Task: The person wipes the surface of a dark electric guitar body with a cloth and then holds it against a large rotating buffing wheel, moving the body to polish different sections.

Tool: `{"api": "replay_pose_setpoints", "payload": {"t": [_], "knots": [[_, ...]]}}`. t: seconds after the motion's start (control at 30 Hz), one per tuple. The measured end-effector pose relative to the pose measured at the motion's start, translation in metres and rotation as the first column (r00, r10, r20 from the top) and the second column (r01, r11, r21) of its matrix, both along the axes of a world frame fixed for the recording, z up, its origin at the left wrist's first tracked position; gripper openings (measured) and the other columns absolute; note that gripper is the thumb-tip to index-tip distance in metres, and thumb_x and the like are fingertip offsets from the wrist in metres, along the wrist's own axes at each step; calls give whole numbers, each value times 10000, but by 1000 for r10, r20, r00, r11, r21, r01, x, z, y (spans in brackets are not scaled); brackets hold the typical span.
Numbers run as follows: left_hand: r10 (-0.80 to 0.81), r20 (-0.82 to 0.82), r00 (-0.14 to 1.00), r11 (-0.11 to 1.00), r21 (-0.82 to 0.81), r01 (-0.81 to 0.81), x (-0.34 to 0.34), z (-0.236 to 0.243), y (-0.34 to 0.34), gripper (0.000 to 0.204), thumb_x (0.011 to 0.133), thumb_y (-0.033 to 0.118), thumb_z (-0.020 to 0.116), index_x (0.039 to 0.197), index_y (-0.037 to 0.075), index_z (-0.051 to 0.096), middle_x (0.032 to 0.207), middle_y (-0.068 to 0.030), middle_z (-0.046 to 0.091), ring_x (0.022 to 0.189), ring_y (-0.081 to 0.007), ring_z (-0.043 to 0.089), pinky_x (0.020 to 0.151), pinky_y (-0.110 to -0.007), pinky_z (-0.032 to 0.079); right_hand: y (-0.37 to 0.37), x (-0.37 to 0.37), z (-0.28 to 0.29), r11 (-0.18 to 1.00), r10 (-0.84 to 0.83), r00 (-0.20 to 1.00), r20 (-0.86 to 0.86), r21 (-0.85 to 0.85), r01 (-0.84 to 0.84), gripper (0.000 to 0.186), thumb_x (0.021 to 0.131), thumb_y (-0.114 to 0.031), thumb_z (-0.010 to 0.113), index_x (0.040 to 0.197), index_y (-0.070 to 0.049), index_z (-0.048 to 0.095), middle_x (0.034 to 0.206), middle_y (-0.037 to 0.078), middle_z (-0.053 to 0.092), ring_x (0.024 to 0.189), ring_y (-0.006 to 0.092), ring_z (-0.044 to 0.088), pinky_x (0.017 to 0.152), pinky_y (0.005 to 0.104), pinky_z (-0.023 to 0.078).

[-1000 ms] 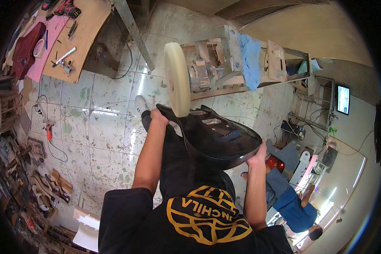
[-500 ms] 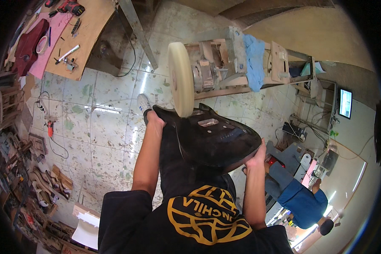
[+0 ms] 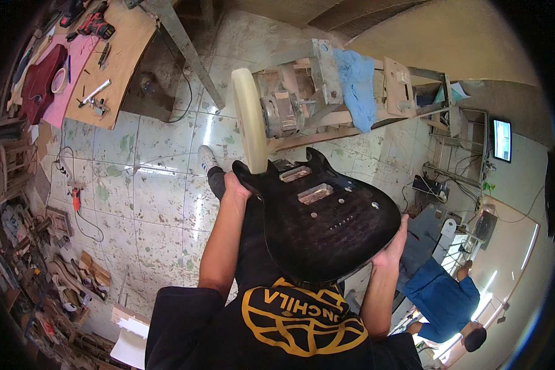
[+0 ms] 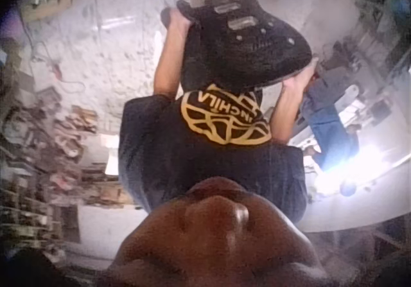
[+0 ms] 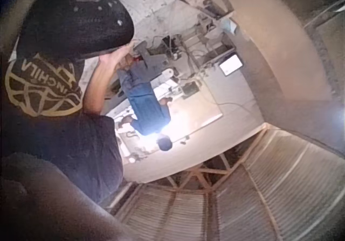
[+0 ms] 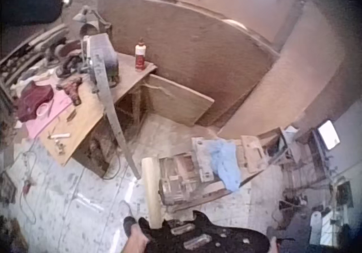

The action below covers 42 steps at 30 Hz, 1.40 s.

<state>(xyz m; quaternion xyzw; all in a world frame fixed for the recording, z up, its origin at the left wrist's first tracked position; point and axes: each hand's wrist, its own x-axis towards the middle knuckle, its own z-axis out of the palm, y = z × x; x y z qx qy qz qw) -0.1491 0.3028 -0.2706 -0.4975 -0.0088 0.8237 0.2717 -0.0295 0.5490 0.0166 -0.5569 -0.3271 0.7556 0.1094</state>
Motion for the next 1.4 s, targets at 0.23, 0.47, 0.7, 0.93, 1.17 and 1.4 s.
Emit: {"api": "replay_pose_setpoints", "payload": {"t": [0.23,0.47,0.7,0.93,1.17,1.4], "knots": [[-25,-99,995,1000,1,25,17,-10,15,488,951,239,199,1264,-9,479,1222,-241,532,1119,-388,527,977,-529,417,14,12,18,996,-5,999,-37,87,8,539,937,-515,442,1146,-41,592,1127,104,626,1008,268,592,911,408,462],[-58,-48,997,998,-3,58,22,14,32,449,938,210,234,1238,0,494,1168,-221,561,1065,-365,558,939,-522,441,22,28,37,996,-27,999,-35,89,30,531,931,-517,457,1147,-51,590,1135,112,622,1004,276,599,884,417,476],[-41,-54,998,998,43,43,33,-23,36,432,937,204,250,1244,14,488,1160,-208,568,1033,-355,575,895,-528,469,23,29,36,997,11,999,-48,82,-7,565,933,-535,434,1180,-45,569,1170,114,606,1032,279,586,916,419,461],[-63,-44,997,996,-69,59,9,-41,16,488,948,259,205,1277,14,470,1180,-219,561,1054,-378,568,932,-537,446,3,3,3,999,-27,999,31,39,25,584,927,-546,429,1184,-41,569,1181,120,602,1060,290,572,956,428,439],[-47,14,999,995,-87,48,-2,-26,-16,501,950,273,196,1269,4,473,1172,-228,561,1062,-389,563,935,-550,441,-16,-12,-14,1000,2,998,64,-7,-2,606,927,-559,412,1190,-34,560,1186,134,598,1061,300,571,951,439,443],[-39,-79,996,999,-34,37,5,-41,-27,473,947,259,213,1233,1,487,1150,-228,565,1053,-391,566,945,-554,431,-6,3,-26,997,21,1000,-12,-70,-21,525,928,-565,411,1189,-131,552,1206,81,582,1101,271,541,981,437,407]]}}
